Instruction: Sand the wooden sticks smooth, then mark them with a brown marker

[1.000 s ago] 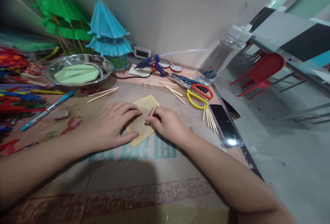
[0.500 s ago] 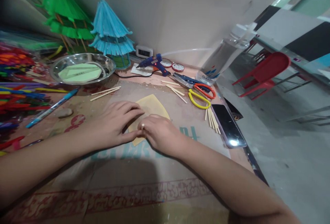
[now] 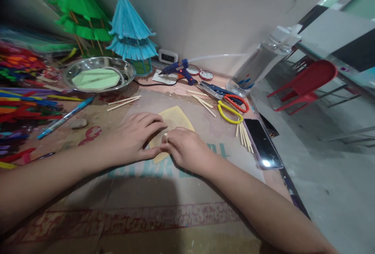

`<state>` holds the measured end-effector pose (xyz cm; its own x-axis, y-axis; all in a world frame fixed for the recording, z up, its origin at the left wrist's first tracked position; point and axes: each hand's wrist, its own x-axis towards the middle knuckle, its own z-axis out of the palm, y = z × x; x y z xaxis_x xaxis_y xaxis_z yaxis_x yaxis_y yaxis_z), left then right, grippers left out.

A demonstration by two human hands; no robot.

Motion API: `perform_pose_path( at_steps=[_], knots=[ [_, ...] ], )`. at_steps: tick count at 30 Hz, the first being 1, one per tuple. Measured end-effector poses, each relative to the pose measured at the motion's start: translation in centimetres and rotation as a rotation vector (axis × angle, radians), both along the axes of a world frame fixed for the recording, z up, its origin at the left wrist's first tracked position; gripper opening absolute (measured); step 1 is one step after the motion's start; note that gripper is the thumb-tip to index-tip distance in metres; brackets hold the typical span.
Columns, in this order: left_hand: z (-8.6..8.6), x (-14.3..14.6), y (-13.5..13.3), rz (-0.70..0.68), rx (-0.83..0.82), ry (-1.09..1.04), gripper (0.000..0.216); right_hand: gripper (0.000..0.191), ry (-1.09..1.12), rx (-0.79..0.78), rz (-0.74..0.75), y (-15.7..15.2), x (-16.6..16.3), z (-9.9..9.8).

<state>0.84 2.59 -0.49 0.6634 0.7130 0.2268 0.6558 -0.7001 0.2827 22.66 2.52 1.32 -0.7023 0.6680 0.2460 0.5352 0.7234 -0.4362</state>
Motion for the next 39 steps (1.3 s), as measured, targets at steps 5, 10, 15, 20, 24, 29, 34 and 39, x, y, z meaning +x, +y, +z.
perform_pose_path(
  at_steps=[5, 10, 15, 20, 24, 29, 34, 39],
  knots=[
    [0.0, 0.0, 0.0, 0.014, 0.004, 0.010, 0.052, 0.017, 0.008, 0.041, -0.076, 0.5, 0.0, -0.2],
    [0.0, 0.0, -0.1, 0.001, 0.016, 0.011, 0.050, 0.019, 0.011, 0.021, -0.005, 0.7, 0.1, -0.2],
    [0.1, 0.0, -0.1, -0.007, -0.012, -0.003, 0.052, 0.019, 0.005, 0.018, -0.027, 0.0, -0.1, -0.1],
    [0.7, -0.3, -0.3, -0.043, -0.063, -0.041, 0.051, 0.015, 0.252, -0.150, -0.141, 0.4, 0.0, 0.0],
    [1.1, -0.3, -0.5, -0.137, -0.128, -0.062, 0.051, 0.006, 0.478, -0.385, -0.334, 1.4, 1.7, 0.3],
    [0.6, -0.1, -0.2, -0.119, -0.109, -0.080, 0.048, 0.010, 0.316, -0.378, -0.264, 0.9, 1.9, 0.4],
    [0.4, 0.0, -0.3, -0.081, -0.109, -0.030, 0.056, 0.016, 0.108, -0.056, -0.076, 0.9, 0.9, 0.3],
    [0.5, 0.1, -0.3, -0.087, -0.092, -0.024, 0.061, 0.016, -0.070, 0.100, -0.112, 0.7, 0.9, 0.5]
  ],
)
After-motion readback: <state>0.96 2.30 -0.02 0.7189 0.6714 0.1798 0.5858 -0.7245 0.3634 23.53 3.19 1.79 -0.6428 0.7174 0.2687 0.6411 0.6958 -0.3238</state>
